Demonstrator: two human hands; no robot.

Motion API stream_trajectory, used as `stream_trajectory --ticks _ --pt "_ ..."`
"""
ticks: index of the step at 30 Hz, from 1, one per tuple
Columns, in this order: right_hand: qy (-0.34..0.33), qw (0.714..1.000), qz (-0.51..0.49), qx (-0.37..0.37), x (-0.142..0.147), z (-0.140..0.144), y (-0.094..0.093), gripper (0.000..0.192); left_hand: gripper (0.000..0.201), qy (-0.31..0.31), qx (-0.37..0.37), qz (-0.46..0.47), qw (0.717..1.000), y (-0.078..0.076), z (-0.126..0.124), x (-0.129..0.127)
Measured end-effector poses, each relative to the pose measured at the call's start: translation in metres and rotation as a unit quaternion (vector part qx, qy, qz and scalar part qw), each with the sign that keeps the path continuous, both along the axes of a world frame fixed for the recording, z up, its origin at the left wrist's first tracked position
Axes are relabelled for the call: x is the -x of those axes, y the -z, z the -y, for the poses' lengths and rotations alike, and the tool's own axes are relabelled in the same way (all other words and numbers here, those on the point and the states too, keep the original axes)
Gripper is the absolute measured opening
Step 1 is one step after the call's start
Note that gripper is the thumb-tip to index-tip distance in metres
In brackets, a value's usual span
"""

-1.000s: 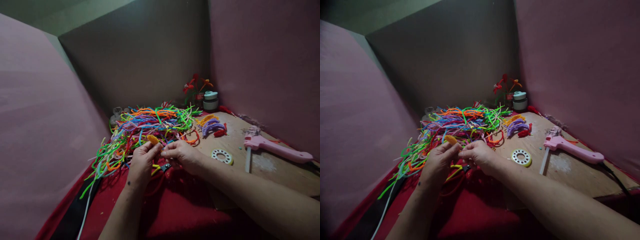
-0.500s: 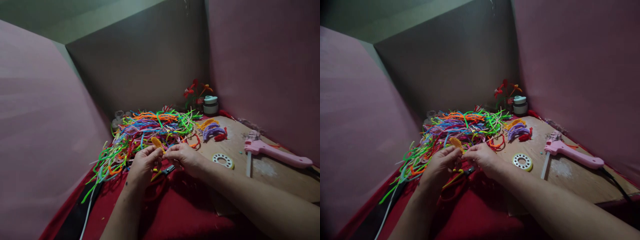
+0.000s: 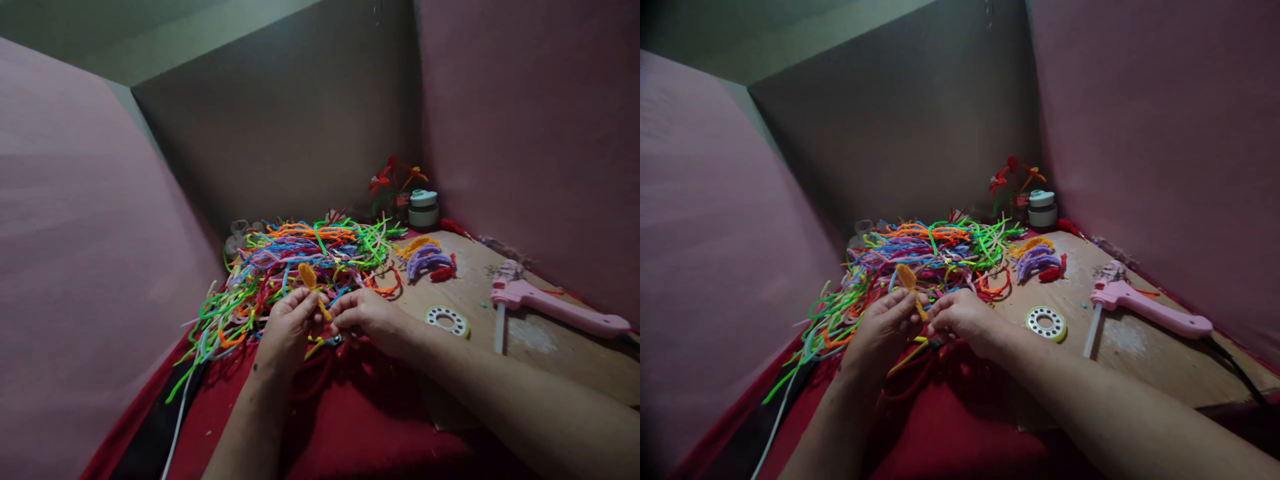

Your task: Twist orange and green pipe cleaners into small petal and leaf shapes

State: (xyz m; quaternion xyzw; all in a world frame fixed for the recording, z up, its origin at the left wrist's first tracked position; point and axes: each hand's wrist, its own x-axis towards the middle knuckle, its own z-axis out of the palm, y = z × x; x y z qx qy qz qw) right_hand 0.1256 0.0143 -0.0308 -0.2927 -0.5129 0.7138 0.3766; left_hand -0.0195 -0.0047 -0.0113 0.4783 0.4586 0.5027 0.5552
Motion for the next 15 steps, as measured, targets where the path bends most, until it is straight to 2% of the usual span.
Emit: stream_trajectory --ticks 4,6,9,15 --pt "0.110 0.993 -0.033 -0.003 -0.0017 -0.0019 -0.0033 0.015 0.022 0.045 0.030 0.017 0.998 -0.0030 0.0033 -0.0008" --pt "0.115 0.991 -0.063 -0.020 -0.0028 -0.0030 -0.0047 0.025 0.021 0.071 0.049 0.016 0.996 -0.0023 0.0049 -0.0032" --pt "0.109 0.990 -0.086 -0.037 -0.0036 -0.0036 -0.0059 0.027 0.022 0.101 0.073 -0.016 0.992 0.0001 0.0069 -0.0069" --pt "0.170 0.980 -0.098 -0.034 -0.0018 -0.0028 -0.0071 0.024 0.025 0.094 0.070 -0.056 0.991 0.0046 0.0072 -0.0087"
